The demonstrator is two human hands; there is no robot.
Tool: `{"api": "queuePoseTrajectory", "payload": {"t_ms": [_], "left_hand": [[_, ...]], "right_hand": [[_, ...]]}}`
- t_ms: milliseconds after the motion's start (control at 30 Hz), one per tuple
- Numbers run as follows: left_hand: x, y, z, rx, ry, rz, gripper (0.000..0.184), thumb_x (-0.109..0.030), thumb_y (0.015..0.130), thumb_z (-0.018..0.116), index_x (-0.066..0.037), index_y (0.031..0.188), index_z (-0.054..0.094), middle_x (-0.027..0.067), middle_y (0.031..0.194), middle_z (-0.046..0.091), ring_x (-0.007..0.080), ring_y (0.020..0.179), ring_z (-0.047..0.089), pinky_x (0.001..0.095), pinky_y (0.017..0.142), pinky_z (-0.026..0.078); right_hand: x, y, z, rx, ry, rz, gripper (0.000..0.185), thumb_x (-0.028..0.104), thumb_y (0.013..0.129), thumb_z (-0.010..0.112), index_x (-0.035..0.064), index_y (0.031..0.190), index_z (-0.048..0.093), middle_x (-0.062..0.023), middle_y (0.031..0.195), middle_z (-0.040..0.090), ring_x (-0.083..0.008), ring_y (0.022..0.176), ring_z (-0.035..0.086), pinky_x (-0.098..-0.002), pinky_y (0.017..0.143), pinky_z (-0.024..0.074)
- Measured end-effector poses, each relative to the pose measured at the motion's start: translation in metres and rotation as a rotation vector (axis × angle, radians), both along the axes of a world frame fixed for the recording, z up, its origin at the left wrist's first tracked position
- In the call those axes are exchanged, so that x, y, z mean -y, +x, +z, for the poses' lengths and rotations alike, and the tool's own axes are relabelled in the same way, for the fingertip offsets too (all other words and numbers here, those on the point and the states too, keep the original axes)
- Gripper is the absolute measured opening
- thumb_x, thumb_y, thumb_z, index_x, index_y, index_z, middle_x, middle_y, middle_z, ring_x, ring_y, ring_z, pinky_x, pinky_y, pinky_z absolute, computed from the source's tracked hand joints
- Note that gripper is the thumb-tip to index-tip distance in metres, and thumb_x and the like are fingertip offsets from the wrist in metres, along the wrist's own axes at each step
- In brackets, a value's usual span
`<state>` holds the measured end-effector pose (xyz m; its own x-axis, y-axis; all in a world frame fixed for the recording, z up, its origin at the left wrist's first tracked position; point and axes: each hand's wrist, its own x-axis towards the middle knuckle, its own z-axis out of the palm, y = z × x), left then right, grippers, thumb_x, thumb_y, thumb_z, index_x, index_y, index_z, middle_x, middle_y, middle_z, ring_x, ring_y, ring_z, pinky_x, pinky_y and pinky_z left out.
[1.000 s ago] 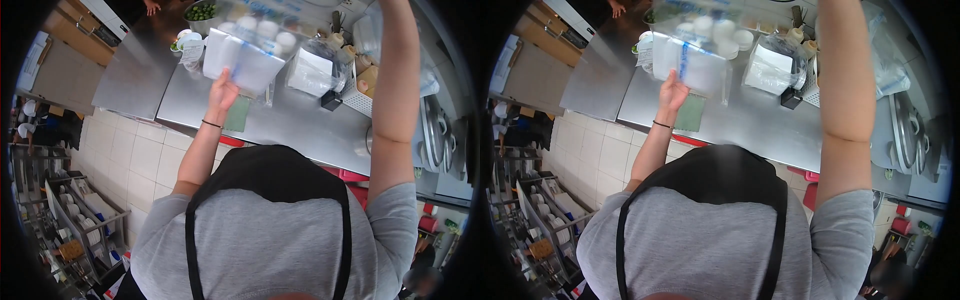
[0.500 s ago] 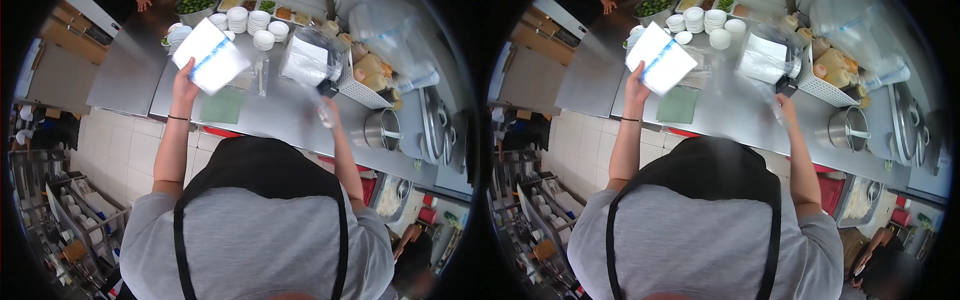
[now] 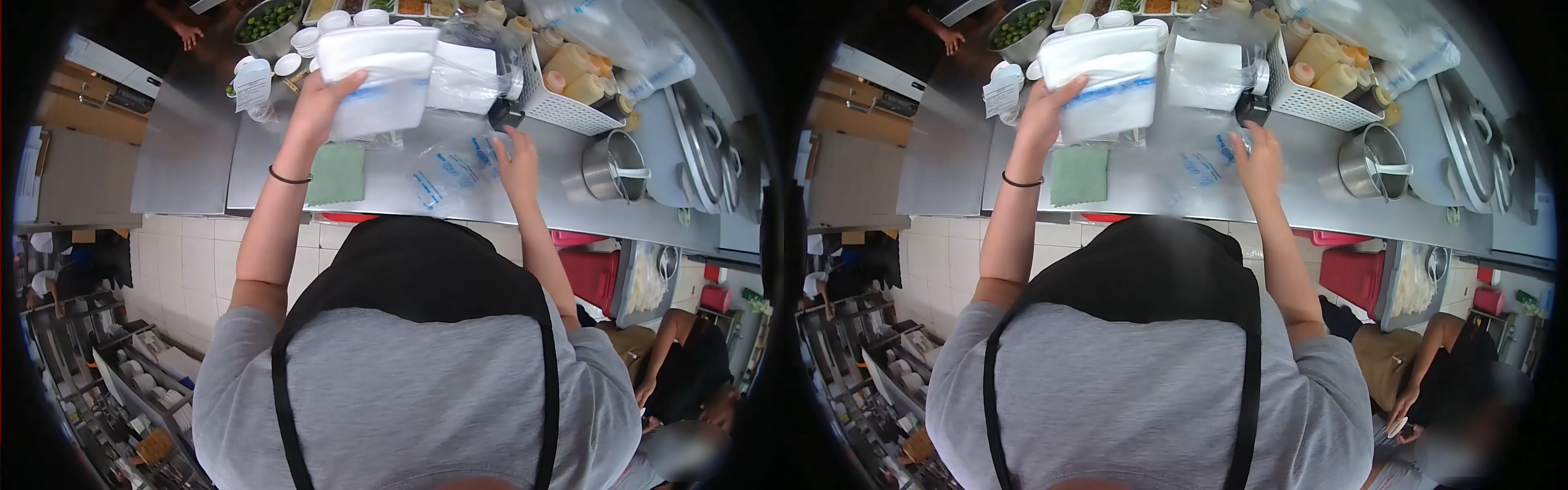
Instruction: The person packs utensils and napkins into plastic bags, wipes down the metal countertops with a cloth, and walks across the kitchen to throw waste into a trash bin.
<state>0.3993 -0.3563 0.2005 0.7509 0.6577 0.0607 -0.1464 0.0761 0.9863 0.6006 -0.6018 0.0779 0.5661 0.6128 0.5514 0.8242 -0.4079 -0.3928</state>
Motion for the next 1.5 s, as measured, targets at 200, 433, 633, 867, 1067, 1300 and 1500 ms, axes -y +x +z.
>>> {"api": "queuePoseTrajectory", "payload": {"t_ms": [200, 433, 633, 867, 1067, 1300, 1500], "left_hand": [[0.027, 0.022, 0.015, 0.057, 0.498, -0.380, 0.017, -0.015, 0.075, 0.062, -0.005, 0.088, 0.065, 0.0104, 0.112, 0.053, 0.0185, 0.106, 0.048, 0.0332, 0.093, 0.034], [0.017, 0.012, -0.038, 0.237, 0.560, -0.404, 0.027, -0.016, 0.077, 0.057, -0.009, 0.102, 0.061, 0.0107, 0.138, 0.027, 0.0251, 0.125, 0.030, 0.0391, 0.102, 0.024], [0.032, -0.007, -0.059, 0.268, -0.840, -0.357, 0.049, -0.007, 0.084, 0.049, -0.013, 0.130, 0.033, 0.0101, 0.119, 0.046, 0.0199, 0.106, 0.049, 0.0315, 0.088, 0.041], [0.024, 0.014, -0.056, -0.224, 0.057, -0.222, 0.051, -0.001, 0.072, 0.059, -0.007, 0.120, 0.042, 0.0068, 0.111, 0.050, 0.0170, 0.102, 0.048, 0.0280, 0.085, 0.040], [0.009, 0.075, -0.055, -0.312, 0.326, -0.448, 0.050, 0.000, 0.067, 0.060, -0.008, 0.115, 0.046, 0.0092, 0.104, 0.053, 0.0181, 0.096, 0.050, 0.0276, 0.082, 0.042], [0.020, 0.097, -0.052, -0.369, 0.336, -0.566, 0.052, -0.003, 0.065, 0.064, -0.007, 0.114, 0.047, 0.0088, 0.091, 0.057, 0.0164, 0.083, 0.055, 0.0259, 0.074, 0.044], [0.019, 0.101, -0.052, -0.415, 0.317, -0.573, 0.052, -0.007, 0.063, 0.068, -0.005, 0.112, 0.050, 0.0085, 0.085, 0.058, 0.0152, 0.075, 0.057, 0.0263, 0.066, 0.046]], "right_hand": [[-0.042, -0.036, 0.052, -2.039, 0.300, 0.564, 0.070, 0.059, 0.083, 0.036, -0.0006, 0.120, 0.041, -0.0164, 0.110, 0.053, -0.0249, 0.097, 0.054, -0.0382, 0.080, 0.0456], [-0.042, -0.033, 0.062, -1.959, 0.647, 0.692, 0.056, 0.003, 0.073, 0.057, 0.0000, 0.125, 0.035, -0.0114, 0.118, 0.048, -0.0221, 0.105, 0.049, -0.0338, 0.090, 0.0392], [-0.041, -0.034, 0.060, -1.682, 0.737, 0.610, 0.059, -0.004, 0.072, 0.057, 0.0072, 0.126, 0.034, -0.0084, 0.121, 0.043, -0.0194, 0.110, 0.044, -0.0314, 0.089, 0.0393], [-0.015, -0.021, 0.034, -1.493, 0.514, 0.462, 0.053, -0.002, 0.072, 0.059, 0.0103, 0.119, 0.039, -0.0070, 0.099, 0.055, -0.0141, 0.086, 0.053, -0.0263, 0.080, 0.0417], [0.014, -0.035, 0.023, -1.469, 0.254, 0.397, 0.052, 0.003, 0.073, 0.059, 0.0064, 0.120, 0.038, -0.0067, 0.093, 0.056, -0.0121, 0.076, 0.055, -0.0262, 0.070, 0.0464], [0.020, -0.041, 0.021, -1.461, 0.168, 0.336, 0.040, 0.005, 0.077, 0.051, 0.0034, 0.117, 0.044, -0.0056, 0.097, 0.056, -0.0119, 0.081, 0.056, -0.0249, 0.065, 0.0481], [0.022, -0.049, 0.023, -1.570, 0.256, 0.395, 0.038, 0.008, 0.080, 0.049, 0.0019, 0.117, 0.044, -0.0069, 0.100, 0.057, -0.0140, 0.084, 0.057, -0.0276, 0.065, 0.0492]]}}
